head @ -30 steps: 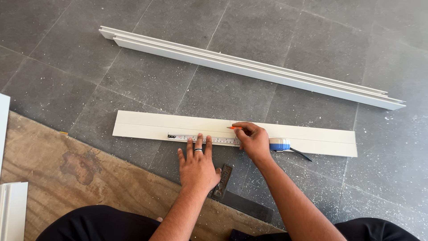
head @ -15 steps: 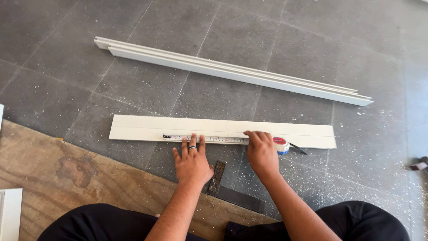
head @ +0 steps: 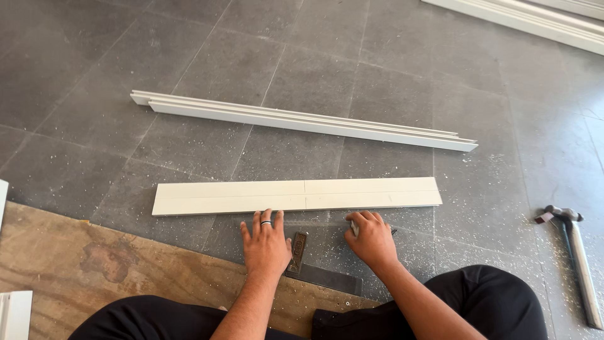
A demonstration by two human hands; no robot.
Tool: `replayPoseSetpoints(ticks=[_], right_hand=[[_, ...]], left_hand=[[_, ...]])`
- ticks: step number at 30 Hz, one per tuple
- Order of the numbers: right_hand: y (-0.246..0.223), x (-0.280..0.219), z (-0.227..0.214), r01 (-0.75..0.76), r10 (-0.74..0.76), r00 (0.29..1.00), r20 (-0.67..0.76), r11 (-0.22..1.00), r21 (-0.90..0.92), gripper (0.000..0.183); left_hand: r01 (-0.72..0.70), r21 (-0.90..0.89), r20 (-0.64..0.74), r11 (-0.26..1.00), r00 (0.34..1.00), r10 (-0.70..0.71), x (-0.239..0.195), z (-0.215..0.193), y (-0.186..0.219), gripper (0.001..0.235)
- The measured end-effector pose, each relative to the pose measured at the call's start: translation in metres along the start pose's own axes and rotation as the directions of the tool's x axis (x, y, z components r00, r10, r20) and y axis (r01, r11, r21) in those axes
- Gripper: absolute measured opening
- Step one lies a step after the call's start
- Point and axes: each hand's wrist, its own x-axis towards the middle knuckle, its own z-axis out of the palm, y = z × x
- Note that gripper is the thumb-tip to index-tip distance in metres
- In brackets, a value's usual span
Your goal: The person measures a long white molding strip using a tape measure and marks specific points with a pencil. They then use a square ruler to draw perpendicular lines across the molding at the marked points. The person repeats this process on another piece of molding.
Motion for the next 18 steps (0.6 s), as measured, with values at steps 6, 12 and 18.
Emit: replayPoseSetpoints(ticks=[6, 12, 18], right_hand=[[0.015, -0.018, -0.019, -0.048, 0.045, 0.989, 0.143, 0.999, 0.016, 0.029], [0.051, -0.024, -0.013, -0.186, 0.188, 0.96, 0.209, 0.982, -0.031, 0.031], [0.044, -0.025, -0.022, -0.341, 0.434, 0.843, 0.318, 0.888, -0.31, 0.029]], left_hand=[[-0.239, -0.042, -0.198, 0.97, 0.954, 0.226, -0.011, 0.004, 0.014, 0.032], [-0.071, -0.191, 0.089, 0.979, 0.992, 0.089, -0.029, 0.016, 0.031, 0.054], [0.156, -0.193, 0.163, 0.969, 0.979, -0.126, -0.027, 0.018, 0.033, 0.071]])
